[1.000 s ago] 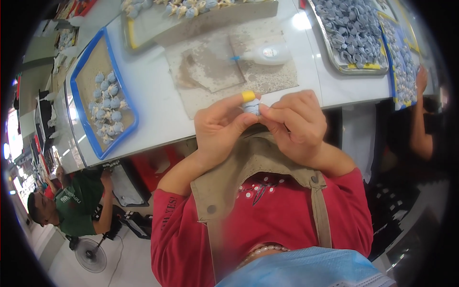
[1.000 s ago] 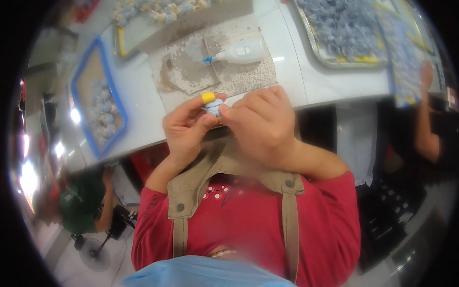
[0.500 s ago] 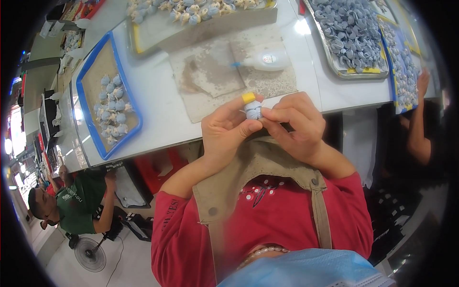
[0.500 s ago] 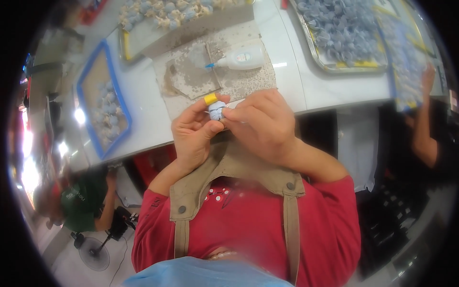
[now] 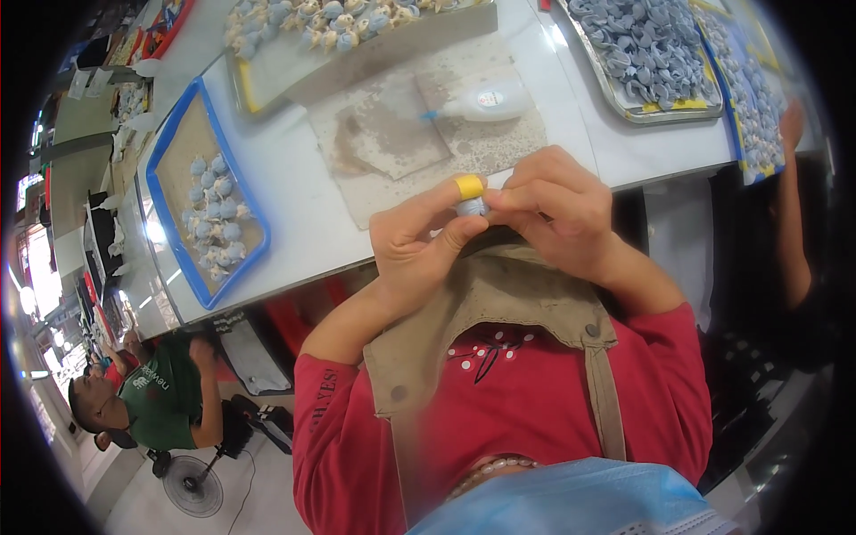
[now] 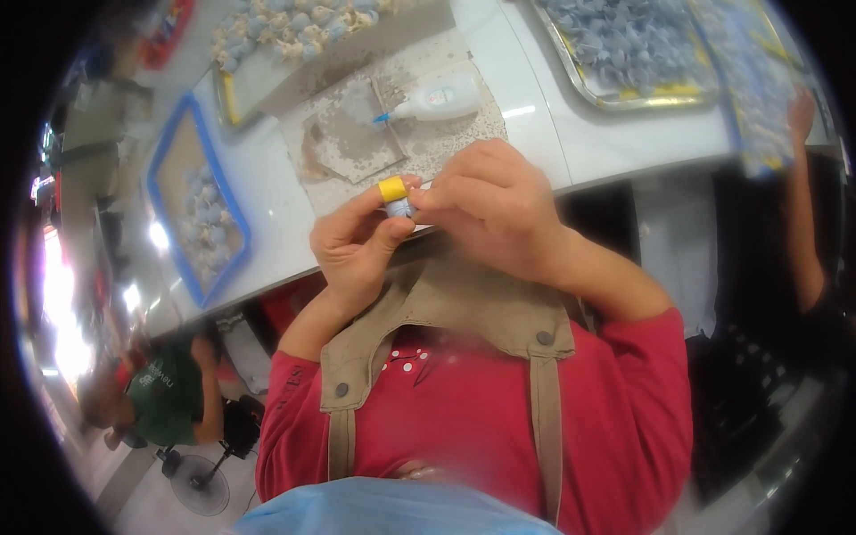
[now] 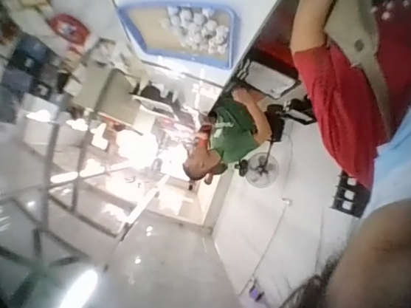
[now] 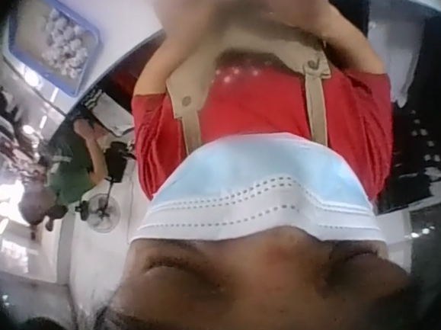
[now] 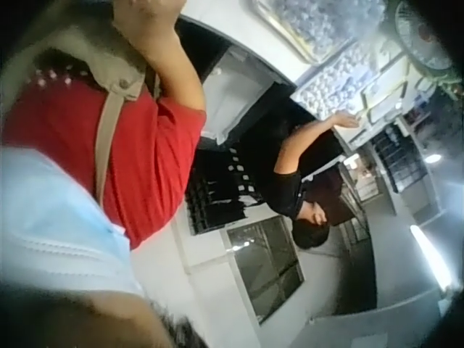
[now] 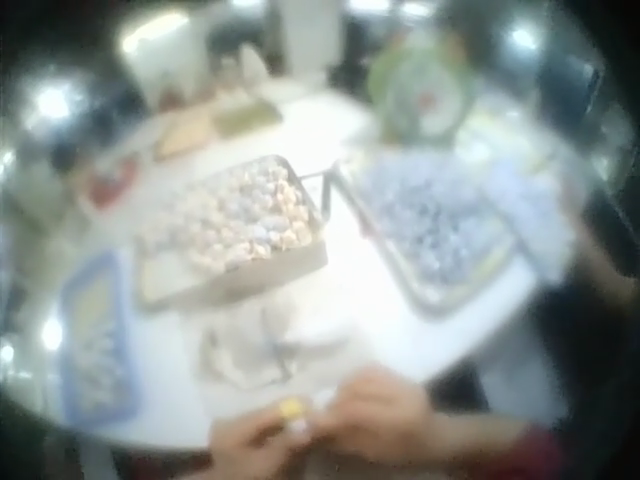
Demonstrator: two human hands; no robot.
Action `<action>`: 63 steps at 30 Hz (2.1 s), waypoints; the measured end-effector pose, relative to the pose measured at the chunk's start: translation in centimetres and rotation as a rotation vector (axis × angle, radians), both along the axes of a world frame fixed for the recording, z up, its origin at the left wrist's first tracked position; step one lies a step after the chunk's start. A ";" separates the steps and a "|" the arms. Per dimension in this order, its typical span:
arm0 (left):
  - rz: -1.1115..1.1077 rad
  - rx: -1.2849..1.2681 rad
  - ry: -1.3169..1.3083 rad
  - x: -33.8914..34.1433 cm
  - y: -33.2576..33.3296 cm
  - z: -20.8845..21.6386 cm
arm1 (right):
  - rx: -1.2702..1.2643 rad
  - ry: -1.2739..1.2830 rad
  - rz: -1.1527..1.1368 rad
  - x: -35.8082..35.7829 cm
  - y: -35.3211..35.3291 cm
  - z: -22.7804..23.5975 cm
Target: The person applies glue from a glue bottle to small plastic or ceramic toy components to assemble them.
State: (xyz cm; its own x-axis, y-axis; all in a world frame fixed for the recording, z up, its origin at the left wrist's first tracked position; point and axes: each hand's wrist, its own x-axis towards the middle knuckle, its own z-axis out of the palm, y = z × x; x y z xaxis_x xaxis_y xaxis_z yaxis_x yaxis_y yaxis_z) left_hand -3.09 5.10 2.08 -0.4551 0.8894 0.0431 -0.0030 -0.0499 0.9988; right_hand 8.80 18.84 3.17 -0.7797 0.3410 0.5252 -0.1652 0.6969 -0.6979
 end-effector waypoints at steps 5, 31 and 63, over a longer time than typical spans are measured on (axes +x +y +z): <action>0.029 0.064 -0.639 0.3 0.6 0.0 | -0.019 0.066 -0.036 0.0 -0.8 -0.5; -0.063 0.044 -0.566 0.5 -0.9 -0.2 | 0.119 0.098 -0.134 0.1 -2.1 -1.1; -0.147 0.108 -0.197 -0.2 -1.5 -0.1 | -0.889 -0.212 0.398 0.4 -1.4 -1.1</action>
State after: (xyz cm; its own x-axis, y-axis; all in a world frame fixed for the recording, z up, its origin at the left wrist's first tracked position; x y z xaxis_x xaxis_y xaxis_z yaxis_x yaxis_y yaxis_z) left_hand -3.26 3.61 1.97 -0.3302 0.9417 0.0652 -0.2115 -0.1411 0.9671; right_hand 9.21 17.49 2.11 -0.9707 0.2365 0.0425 -0.0850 -0.1723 -0.9814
